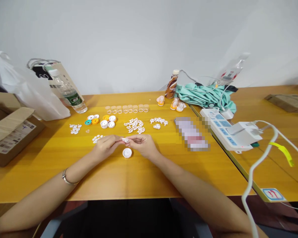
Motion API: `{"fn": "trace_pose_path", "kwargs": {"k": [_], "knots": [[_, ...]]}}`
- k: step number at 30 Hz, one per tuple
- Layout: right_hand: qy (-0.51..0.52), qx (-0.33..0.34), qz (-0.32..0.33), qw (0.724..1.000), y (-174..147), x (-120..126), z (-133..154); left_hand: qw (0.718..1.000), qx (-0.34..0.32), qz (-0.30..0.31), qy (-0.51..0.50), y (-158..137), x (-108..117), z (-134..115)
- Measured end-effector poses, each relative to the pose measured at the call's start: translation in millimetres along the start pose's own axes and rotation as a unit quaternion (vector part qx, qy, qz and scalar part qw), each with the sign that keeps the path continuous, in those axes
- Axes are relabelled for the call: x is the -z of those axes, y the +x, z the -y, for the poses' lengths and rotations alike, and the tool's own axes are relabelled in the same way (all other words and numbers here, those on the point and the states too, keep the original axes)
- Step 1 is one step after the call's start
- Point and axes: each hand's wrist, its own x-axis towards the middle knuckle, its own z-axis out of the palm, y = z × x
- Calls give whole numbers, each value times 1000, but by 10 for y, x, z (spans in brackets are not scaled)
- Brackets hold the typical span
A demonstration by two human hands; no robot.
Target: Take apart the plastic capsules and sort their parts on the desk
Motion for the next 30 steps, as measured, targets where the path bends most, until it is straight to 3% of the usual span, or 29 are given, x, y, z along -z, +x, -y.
{"fn": "trace_pose_path", "kwargs": {"k": [6, 10, 13, 15, 18, 20, 23, 26, 30], "knots": [[8, -28, -9, 1000, 9, -6, 34, 999, -41, 18, 14, -27, 4, 42], [-10, -28, -13, 999, 42, 15, 12, 999, -15, 37, -23, -14, -6, 53], [-71, 4, -66, 995, 116, 114, -20, 998, 28, 24, -48, 6, -5, 71], [-169, 63, -120, 976, 186, 212, -44, 997, 61, 6, -57, 14, -6, 90], [-337, 164, -160, 913, 294, 341, -92, 993, 99, -16, -59, 15, -16, 119], [-411, 190, -154, 878, 353, 384, -132, 992, 112, -21, -59, 13, -25, 129], [-463, 184, -146, 855, 417, 397, -182, 991, 116, -12, -65, 10, -35, 126], [-463, 172, -146, 857, 442, 395, -196, 991, 116, -1, -71, 9, -37, 115], [-393, 173, -168, 887, 396, 371, -179, 990, 118, 3, -77, 9, -31, 112]]}}
